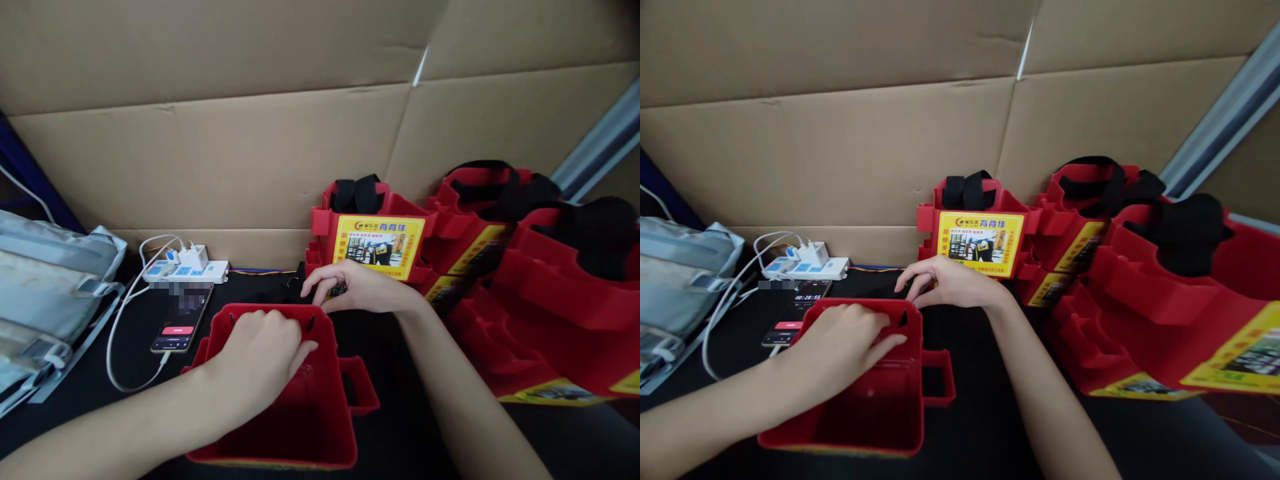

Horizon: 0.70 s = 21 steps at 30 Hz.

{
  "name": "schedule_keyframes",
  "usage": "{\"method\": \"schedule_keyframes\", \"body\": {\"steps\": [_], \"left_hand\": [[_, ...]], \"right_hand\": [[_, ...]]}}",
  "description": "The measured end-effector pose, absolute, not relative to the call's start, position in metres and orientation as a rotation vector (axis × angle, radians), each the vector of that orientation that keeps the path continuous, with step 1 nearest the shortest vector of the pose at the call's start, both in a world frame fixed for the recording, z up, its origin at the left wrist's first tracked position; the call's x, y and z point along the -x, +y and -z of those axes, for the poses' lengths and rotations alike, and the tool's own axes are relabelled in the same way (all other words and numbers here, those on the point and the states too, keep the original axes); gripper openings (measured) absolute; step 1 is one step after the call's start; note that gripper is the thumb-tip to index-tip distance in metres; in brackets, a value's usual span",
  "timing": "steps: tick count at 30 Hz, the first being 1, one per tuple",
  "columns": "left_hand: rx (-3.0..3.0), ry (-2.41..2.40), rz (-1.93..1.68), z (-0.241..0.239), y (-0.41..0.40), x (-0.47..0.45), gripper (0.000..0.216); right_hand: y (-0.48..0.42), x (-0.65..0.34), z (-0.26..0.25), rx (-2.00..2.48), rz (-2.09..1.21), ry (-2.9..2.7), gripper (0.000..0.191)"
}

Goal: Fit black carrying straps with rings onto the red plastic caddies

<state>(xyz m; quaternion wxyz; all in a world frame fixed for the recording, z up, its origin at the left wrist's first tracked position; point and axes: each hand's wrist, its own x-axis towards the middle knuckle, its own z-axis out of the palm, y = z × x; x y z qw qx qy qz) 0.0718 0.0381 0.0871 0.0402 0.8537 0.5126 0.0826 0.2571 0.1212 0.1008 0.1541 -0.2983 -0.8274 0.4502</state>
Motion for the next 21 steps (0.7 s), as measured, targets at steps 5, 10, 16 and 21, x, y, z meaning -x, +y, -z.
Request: {"method": "schedule_keyframes", "body": {"steps": [5, 10, 16, 21], "left_hand": [[-2.698, 1.546, -0.239, -0.079, 0.056, -0.083, 0.041], [-2.749, 1.334, -0.223, -0.078, 0.065, -0.085, 0.034], [-2.834, 1.098, -0.271, -0.076, 0.073, -0.073, 0.029], [-2.88, 0.907, -0.185, -0.091, 0.072, -0.051, 0.025]], "right_hand": [[0.115, -0.259, -0.103, 0.901, -1.199, -2.41, 0.026], [0.092, -0.257, -0.097, 0.718, -1.09, -2.323, 0.035], [0.071, -0.25, -0.081, 0.759, -0.634, -2.415, 0.039], [0.073, -0.255, -0.077, 0.901, -0.34, -2.556, 0.041]]}}
